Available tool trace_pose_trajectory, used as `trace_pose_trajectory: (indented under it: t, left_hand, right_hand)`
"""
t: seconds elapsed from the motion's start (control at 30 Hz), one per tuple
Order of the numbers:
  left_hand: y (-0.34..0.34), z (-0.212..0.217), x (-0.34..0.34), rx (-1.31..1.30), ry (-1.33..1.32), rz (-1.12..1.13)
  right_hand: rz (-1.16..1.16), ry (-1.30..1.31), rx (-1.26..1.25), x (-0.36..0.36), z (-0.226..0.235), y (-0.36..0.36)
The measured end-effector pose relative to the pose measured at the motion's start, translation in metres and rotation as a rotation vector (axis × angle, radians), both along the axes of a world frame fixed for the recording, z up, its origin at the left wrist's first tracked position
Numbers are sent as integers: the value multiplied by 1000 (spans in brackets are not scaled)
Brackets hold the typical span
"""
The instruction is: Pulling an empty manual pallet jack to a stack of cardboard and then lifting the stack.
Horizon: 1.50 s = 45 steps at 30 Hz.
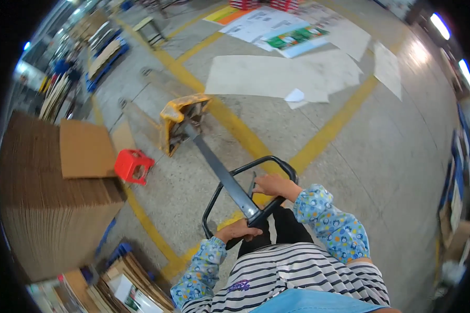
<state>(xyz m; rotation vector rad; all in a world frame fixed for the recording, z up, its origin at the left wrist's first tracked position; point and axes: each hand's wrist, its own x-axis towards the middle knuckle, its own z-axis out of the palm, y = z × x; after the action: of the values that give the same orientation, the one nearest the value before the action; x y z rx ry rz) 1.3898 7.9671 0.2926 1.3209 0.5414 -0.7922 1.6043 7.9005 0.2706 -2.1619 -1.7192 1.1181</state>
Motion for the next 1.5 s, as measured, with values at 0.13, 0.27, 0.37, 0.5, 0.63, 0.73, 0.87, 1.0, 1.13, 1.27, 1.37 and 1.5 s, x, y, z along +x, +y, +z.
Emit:
trace_pose_trajectory:
  t: [0.13, 0.27, 0.37, 0.5, 0.63, 0.73, 0.87, 1.0, 1.13, 1.27, 1.37, 1.5]
  left_hand:
    - [-22, -11, 7, -182, 56, 29]
    - [-31, -21, -16, -192, -9, -13]
    - [40, 13, 38, -209, -18, 99]
    - [80, 13, 65, -213, -41, 256]
    - [106, 36, 134, -224, -157, 268]
    - [91, 28, 217, -180, -251, 271]
    - [61, 10, 291, -148, -292, 328]
    - [20, 43, 344, -61, -377, 427]
    - [18, 77, 400, -202, -331, 405]
    - [-28, 98, 474, -204, -242, 272]
    - [-78, 116, 500, 15, -908, -408]
    - [-207, 225, 520, 253, -1464, -709]
  right_hand:
    - [-339, -129, 749, 3, 13, -70]
    - [-872, -247, 972, -16, 24, -151]
    - [-1171, -138, 857, 24, 6, -169]
    - [-1405, -160, 717, 11, -84, -238]
    - [-1628, -51, 454, -16, -151, -288]
    - [-1754, -11, 376, -34, -200, -326]
    - [-1908, 38, 371, -21, -227, -364]
    - [-2082, -8, 449, 6, -192, -389]
    - [-2150, 10, 663, 49, -135, -415]
    - [-2154, -26, 648, 88, -80, -522]
    - [-2169, 92, 574, 92, -82, -574]
    - [-2336, 382, 399, 65, -72, -653]
